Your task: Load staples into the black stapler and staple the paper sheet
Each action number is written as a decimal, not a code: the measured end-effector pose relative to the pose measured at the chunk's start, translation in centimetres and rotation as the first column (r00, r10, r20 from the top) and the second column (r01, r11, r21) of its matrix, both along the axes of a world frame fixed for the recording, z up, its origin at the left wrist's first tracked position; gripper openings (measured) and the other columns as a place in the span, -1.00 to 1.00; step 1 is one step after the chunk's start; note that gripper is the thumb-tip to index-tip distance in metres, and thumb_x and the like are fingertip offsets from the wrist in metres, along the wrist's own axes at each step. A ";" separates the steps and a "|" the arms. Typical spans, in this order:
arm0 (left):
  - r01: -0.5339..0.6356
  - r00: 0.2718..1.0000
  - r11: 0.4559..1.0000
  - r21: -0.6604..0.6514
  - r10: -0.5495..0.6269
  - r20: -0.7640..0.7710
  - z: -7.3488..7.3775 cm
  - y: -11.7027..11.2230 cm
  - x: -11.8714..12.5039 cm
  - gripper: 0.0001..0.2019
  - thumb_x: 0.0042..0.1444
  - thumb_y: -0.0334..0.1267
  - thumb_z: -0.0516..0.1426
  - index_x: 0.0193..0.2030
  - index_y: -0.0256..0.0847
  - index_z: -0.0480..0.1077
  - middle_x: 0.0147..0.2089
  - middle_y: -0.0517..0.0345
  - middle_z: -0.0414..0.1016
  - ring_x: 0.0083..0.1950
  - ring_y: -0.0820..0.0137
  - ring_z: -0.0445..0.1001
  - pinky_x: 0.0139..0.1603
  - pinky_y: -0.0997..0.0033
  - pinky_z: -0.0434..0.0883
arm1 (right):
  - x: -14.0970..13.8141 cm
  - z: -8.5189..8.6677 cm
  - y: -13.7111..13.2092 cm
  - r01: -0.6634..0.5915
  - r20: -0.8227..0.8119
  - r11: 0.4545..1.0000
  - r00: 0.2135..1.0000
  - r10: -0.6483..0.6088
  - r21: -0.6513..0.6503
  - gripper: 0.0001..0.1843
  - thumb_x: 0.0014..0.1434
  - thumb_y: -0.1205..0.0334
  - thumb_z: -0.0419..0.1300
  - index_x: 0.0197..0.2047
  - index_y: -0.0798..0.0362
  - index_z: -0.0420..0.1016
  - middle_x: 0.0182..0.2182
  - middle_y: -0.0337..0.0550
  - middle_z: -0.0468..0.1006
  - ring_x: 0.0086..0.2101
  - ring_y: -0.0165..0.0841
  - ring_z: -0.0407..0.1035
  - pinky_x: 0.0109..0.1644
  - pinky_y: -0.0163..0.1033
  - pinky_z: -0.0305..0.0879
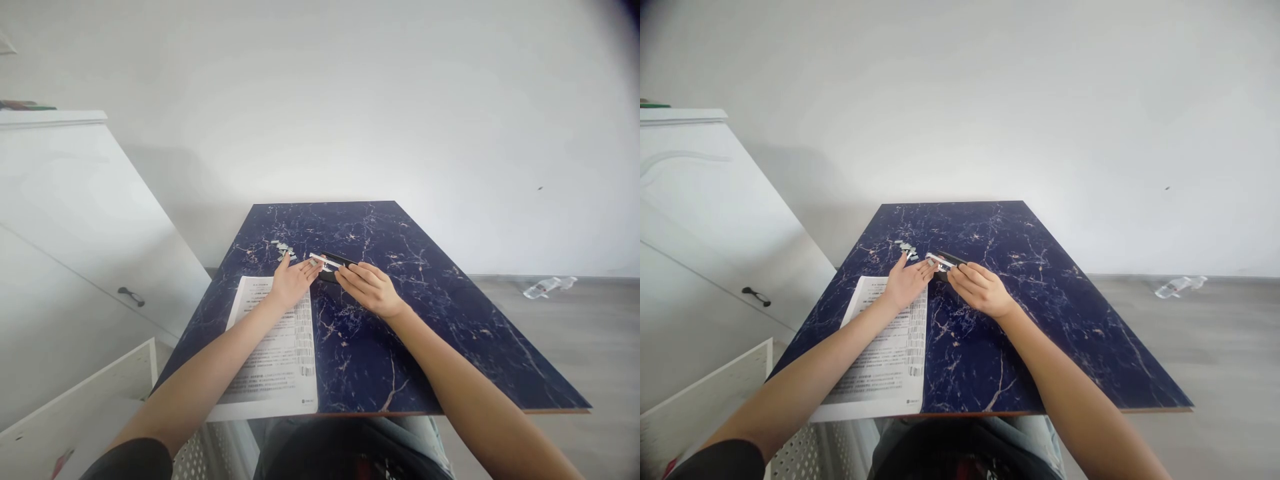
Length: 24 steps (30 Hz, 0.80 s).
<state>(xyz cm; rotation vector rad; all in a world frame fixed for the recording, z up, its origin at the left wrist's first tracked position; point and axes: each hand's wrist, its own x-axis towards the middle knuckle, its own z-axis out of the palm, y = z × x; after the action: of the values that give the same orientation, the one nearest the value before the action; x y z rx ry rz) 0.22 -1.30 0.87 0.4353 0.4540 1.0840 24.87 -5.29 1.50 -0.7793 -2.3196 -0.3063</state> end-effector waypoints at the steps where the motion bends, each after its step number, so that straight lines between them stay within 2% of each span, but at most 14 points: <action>1: 0.003 1.000 1.000 0.005 -0.003 0.001 0.0 0.0 0.0 -0.34 0.37 0.11 -0.08 0.29 -0.49 0.26 0.22 -0.38 0.43 0.26 0.08 0.45 0.26 0.18 0.47 | 0.0 -0.1 0.0 0.009 -0.002 1.000 1.000 -0.009 0.017 -0.60 0.36 0.37 0.15 0.15 -0.23 0.54 0.07 -0.29 0.60 0.06 -0.28 0.49 0.27 -0.06 0.40; 4: 0.003 1.000 1.000 0.012 -0.002 -0.014 0.0 -0.1 0.0 -0.34 0.37 0.11 -0.08 0.29 -0.52 0.26 0.24 -0.40 0.41 0.30 0.08 0.41 0.28 0.23 0.45 | -0.1 -0.4 0.3 0.040 -0.054 0.998 0.998 -0.037 0.046 -0.58 0.34 0.39 0.15 0.15 -0.24 0.54 0.07 -0.28 0.59 0.06 -0.24 0.47 0.28 0.01 0.36; 7: -0.034 0.999 0.999 0.013 0.034 -0.033 0.0 -0.1 0.0 -0.35 0.37 0.10 -0.08 0.30 -0.47 0.25 0.24 -0.40 0.40 0.32 0.04 0.38 0.30 0.14 0.44 | -0.2 -0.7 1.0 0.130 -0.265 0.991 0.957 -0.119 0.026 -0.60 0.29 0.39 0.18 0.08 -0.24 0.59 0.00 -0.22 0.63 0.02 -0.18 0.46 0.22 0.10 0.37; 9: -0.083 0.996 0.996 0.015 0.083 -0.034 0.0 0.0 0.0 -0.40 0.37 0.07 -0.07 0.31 -0.41 0.25 0.25 -0.38 0.40 0.31 0.02 0.39 0.30 0.05 0.43 | 0.2 -0.7 1.6 0.204 -0.439 0.977 0.873 -0.213 -0.068 -0.68 0.23 0.33 0.23 0.00 -0.18 0.63 -0.08 -0.16 0.66 -0.03 -0.13 0.47 0.13 0.12 0.40; 11: -0.132 0.991 0.991 0.027 0.132 -0.030 -0.1 0.2 -0.1 -0.45 0.37 0.02 -0.06 0.31 -0.37 0.25 0.26 -0.35 0.39 0.31 0.02 0.40 0.31 0.02 0.41 | 0.9 -0.7 2.3 0.227 -0.530 0.944 0.784 -0.324 -0.241 -0.75 0.15 0.21 0.32 -0.07 -0.10 0.65 -0.14 -0.12 0.66 -0.12 -0.12 0.49 0.04 0.09 0.43; 13: -0.169 0.985 0.985 0.046 0.170 -0.027 -0.2 0.4 -0.2 -0.48 0.38 -0.04 -0.04 0.31 -0.36 0.25 0.27 -0.32 0.40 0.32 0.05 0.39 0.33 0.04 0.39 | 1.8 -0.9 3.1 0.186 -0.534 0.881 0.734 -0.419 -0.436 -0.69 0.03 0.10 0.40 -0.13 -0.03 0.66 -0.23 -0.12 0.66 -0.23 -0.14 0.51 -0.07 0.01 0.44; 15: -0.207 0.978 0.976 0.065 0.209 -0.028 -0.4 0.6 -0.3 -0.51 0.38 -0.10 -0.03 0.31 -0.37 0.25 0.26 -0.30 0.41 0.33 0.08 0.38 0.34 0.08 0.38 | 2.7 -1.3 3.7 0.123 -0.504 0.800 0.718 -0.480 -0.587 -0.61 -0.07 0.06 0.44 -0.16 0.03 0.66 -0.31 -0.13 0.65 -0.31 -0.18 0.51 -0.16 -0.06 0.43; 18: -0.272 0.959 0.958 0.094 0.278 -0.051 -0.8 0.9 -0.5 -0.56 0.36 -0.28 0.00 0.33 -0.36 0.23 0.29 -0.23 0.41 0.34 0.15 0.38 0.36 0.15 0.36 | 3.3 -2.2 4.3 0.071 -0.444 0.711 0.736 -0.510 -0.699 -0.56 -0.16 0.07 0.47 -0.18 0.06 0.68 -0.35 -0.14 0.65 -0.35 -0.20 0.50 -0.21 -0.11 0.40; 21: -0.313 0.942 0.936 0.162 0.328 -0.075 -1.2 1.1 -0.6 -0.53 0.29 -0.50 0.01 0.34 -0.32 0.23 0.35 -0.14 0.35 0.35 0.24 0.36 0.39 0.26 0.33 | 2.9 -2.7 4.4 0.064 -0.399 0.691 0.777 -0.487 -0.720 -0.59 -0.19 0.07 0.47 -0.23 0.04 0.69 -0.39 -0.17 0.65 -0.37 -0.21 0.50 -0.23 -0.13 0.41; 24: -0.311 0.939 0.922 0.229 0.336 -0.078 -1.4 1.3 -0.7 -0.55 0.28 -0.55 0.00 0.29 -0.33 0.29 0.37 -0.13 0.32 0.37 0.26 0.34 0.40 0.29 0.31 | 2.5 -2.9 4.3 0.068 -0.379 0.696 0.799 -0.466 -0.714 -0.62 -0.19 0.08 0.46 -0.24 0.02 0.70 -0.40 -0.18 0.64 -0.39 -0.23 0.50 -0.27 -0.14 0.42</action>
<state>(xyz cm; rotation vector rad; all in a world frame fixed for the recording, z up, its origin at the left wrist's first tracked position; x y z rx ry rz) -0.47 -0.01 -0.50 0.6308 0.5262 1.4428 27.36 -0.98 -1.40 -1.3785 -1.7198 0.6233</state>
